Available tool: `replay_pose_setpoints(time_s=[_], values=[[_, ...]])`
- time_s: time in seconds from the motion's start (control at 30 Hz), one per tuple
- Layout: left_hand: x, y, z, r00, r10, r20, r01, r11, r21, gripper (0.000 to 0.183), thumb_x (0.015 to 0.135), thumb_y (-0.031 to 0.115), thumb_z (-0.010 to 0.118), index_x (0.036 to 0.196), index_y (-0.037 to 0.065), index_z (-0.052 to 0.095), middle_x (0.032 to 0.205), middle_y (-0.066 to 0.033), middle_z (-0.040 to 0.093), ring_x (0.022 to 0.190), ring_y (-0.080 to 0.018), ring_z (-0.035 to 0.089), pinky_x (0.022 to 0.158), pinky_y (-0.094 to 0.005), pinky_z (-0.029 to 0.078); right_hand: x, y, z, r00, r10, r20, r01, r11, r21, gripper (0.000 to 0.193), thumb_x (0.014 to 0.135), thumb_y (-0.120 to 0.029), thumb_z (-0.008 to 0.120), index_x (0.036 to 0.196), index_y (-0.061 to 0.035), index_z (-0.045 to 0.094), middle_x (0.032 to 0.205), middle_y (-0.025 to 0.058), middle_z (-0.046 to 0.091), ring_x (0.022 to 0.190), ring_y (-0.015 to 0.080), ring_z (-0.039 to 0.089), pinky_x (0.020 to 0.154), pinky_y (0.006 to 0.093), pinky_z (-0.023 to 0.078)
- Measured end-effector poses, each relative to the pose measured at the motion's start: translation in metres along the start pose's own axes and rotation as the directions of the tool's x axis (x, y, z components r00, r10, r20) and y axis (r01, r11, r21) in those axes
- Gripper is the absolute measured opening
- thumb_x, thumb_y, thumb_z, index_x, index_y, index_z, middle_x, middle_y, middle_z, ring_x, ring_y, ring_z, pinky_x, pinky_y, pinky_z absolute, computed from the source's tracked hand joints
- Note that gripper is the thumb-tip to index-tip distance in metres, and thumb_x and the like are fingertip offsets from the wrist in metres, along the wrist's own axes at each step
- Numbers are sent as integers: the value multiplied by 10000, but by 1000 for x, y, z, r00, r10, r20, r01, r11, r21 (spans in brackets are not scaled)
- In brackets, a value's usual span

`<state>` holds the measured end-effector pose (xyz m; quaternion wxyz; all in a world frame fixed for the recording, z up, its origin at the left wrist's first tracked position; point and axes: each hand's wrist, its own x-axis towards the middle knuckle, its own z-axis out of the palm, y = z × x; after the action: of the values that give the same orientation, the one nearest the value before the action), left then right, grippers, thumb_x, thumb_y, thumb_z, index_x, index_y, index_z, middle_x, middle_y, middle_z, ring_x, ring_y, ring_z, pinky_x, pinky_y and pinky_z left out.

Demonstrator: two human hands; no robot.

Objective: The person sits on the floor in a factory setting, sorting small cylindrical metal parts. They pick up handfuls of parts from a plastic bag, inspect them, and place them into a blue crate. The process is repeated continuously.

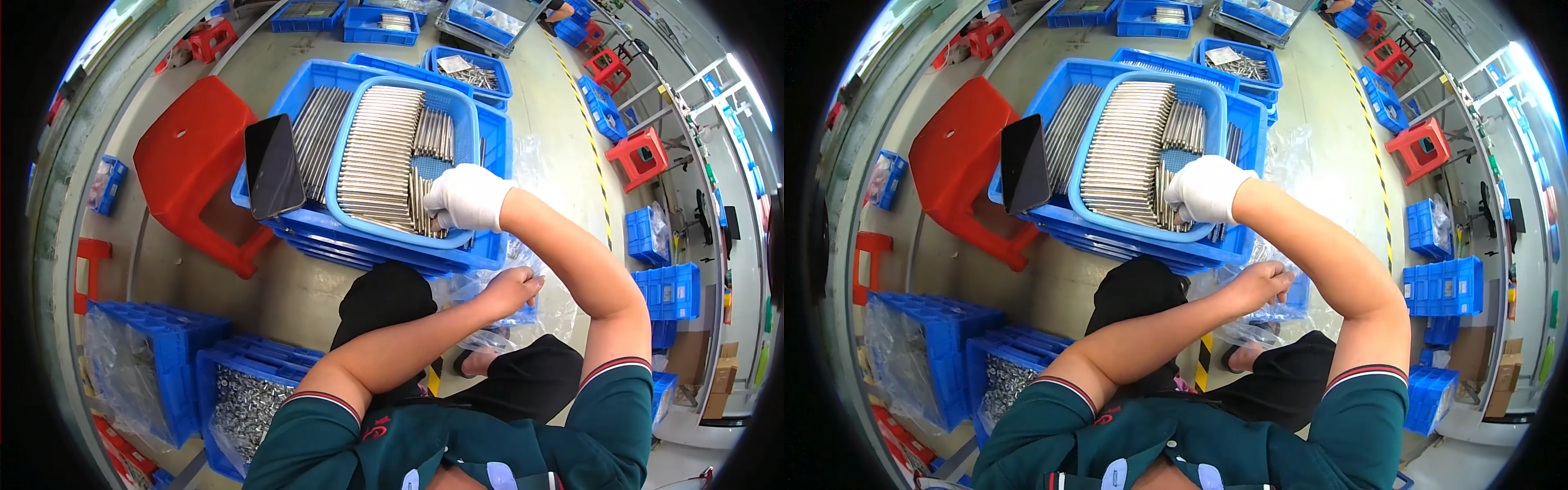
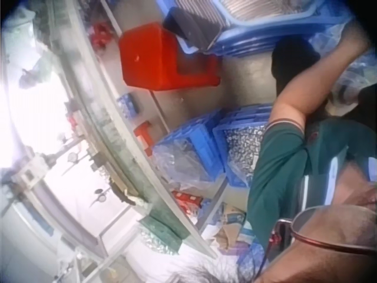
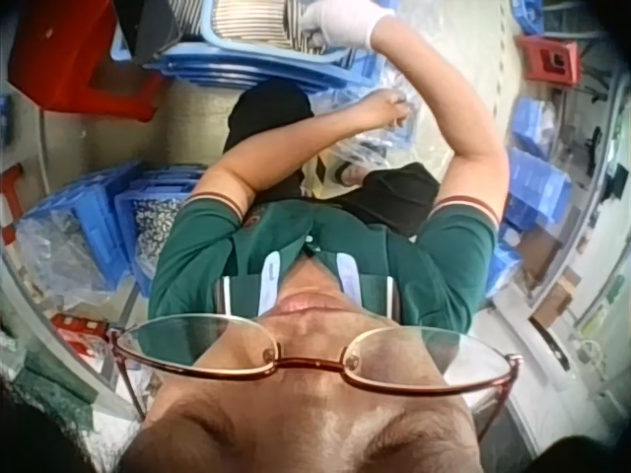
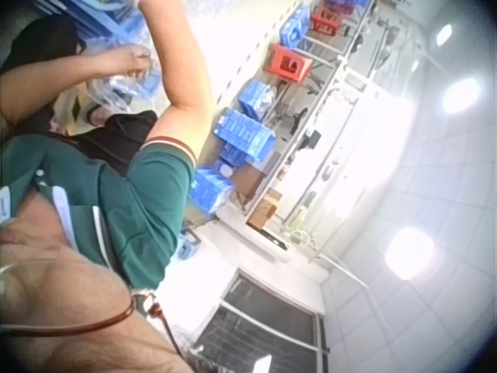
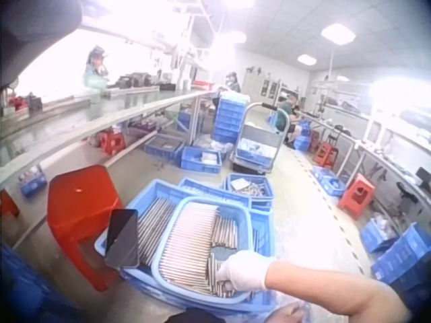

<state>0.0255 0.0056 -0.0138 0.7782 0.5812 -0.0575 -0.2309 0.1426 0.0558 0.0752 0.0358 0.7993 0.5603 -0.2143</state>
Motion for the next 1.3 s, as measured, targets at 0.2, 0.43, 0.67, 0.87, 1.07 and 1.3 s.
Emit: replay_pose_setpoints(time_s=[0.2,0.43,0.67,0.87,1.07,1.3], values=[[-2,2,-2,1000,-19,-21,19,1000,-6,326,921,312,502,788,22,563,713,-49,586,642,-134,510,620,-280,429,-3,9,-16,982,-60,-181,76,994,80,178,781,-178,608,915,-82,676,835,153,655,814,337,627,759,409,494],[4,-4,5,1000,-14,-4,14,1000,-8,304,931,300,503,859,19,592,716,-34,584,638,-114,504,608,-257,425,28,11,-9,947,246,-207,-246,969,27,265,776,-62,497,990,2,641,926,229,645,905,364,628,822,423,488],[4,-6,3,1000,17,-10,-17,999,-32,284,939,278,495,888,19,600,721,-25,581,649,-98,516,604,-244,425,39,3,-9,960,274,-54,-269,960,82,363,719,4,459,1037,-14,633,922,235,641,901,375,622,805,416,487],[4,-5,1,1000,17,-1,-17,1000,-15,280,935,276,499,904,15,595,724,-25,581,652,-97,516,607,-243,423,38,13,0,949,253,-186,-226,962,154,317,768,-50,487,1046,-30,639,951,214,643,912,359,617,820,392,482],[0,0,3,1000,13,1,-13,1000,-4,285,930,283,506,870,17,587,717,-27,580,647,-104,506,609,-251,423,22,17,-15,896,251,-367,-150,948,280,271,808,-112,526,1037,-27,643,967,185,650,917,329,624,827,354,484],[2,-8,-4,999,10,-40,-10,1000,-5,295,923,287,525,820,15,575,712,-35,580,658,-109,512,608,-259,423,-58,33,-30,662,322,-677,-133,939,316,260,864,-168,559,1076,-36,628,1009,114,657,946,224,628,859,300,469]])
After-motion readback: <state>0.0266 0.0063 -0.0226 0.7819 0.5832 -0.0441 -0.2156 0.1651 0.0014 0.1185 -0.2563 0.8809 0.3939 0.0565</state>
